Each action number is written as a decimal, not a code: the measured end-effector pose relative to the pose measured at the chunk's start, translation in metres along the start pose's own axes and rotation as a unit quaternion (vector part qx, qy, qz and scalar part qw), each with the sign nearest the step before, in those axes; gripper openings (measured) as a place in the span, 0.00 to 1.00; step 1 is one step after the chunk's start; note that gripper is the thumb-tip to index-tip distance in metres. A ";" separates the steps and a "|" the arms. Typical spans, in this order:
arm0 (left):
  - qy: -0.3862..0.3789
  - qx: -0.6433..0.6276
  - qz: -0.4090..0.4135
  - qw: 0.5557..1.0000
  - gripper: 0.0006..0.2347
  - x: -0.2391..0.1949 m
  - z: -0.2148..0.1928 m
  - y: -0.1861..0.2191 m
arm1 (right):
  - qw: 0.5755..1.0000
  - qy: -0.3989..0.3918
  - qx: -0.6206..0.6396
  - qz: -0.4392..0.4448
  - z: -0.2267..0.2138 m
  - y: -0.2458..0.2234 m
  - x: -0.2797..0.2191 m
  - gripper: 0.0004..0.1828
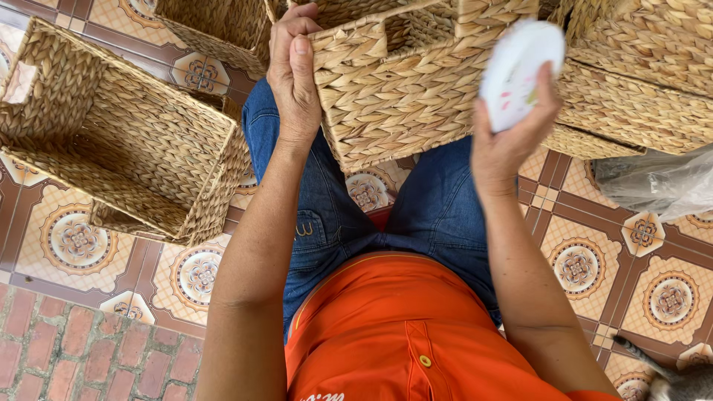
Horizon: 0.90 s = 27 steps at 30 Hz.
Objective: The person scrubs a rectangular woven basket with a white handheld brush, rotating the basket to clean multiple sides and the interior. The person holds the basket on their lap and continues scrubbing the exterior and interior surfaces.
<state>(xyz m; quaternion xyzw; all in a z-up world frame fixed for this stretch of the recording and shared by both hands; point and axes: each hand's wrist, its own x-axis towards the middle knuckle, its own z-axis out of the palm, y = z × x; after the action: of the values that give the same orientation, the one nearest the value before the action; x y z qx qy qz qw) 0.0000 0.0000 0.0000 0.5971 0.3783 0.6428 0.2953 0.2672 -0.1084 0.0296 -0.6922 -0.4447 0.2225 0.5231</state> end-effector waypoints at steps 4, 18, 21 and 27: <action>0.008 -0.024 -0.004 1.000 0.19 0.001 0.001 -0.003 | 0.907 0.004 -0.226 -0.356 0.031 -0.001 -0.056 0.47; 0.013 0.043 0.022 0.999 0.20 -0.001 -0.005 0.004 | 0.882 0.009 -0.261 -0.392 -0.003 0.042 -0.036 0.44; 0.007 0.004 0.025 1.000 0.19 0.003 0.002 0.003 | 0.921 0.051 -0.252 -0.293 -0.037 0.059 -0.011 0.46; 0.004 0.002 0.016 1.000 0.20 0.004 0.006 0.001 | 0.934 0.046 -0.218 -0.281 -0.010 0.047 -0.034 0.45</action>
<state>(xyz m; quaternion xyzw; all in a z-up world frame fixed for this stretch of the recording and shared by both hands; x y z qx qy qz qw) 0.0054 0.0036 0.0034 0.6012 0.3715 0.6487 0.2822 0.2752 -0.1452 -0.0157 -0.6454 -0.6340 -0.0682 0.4206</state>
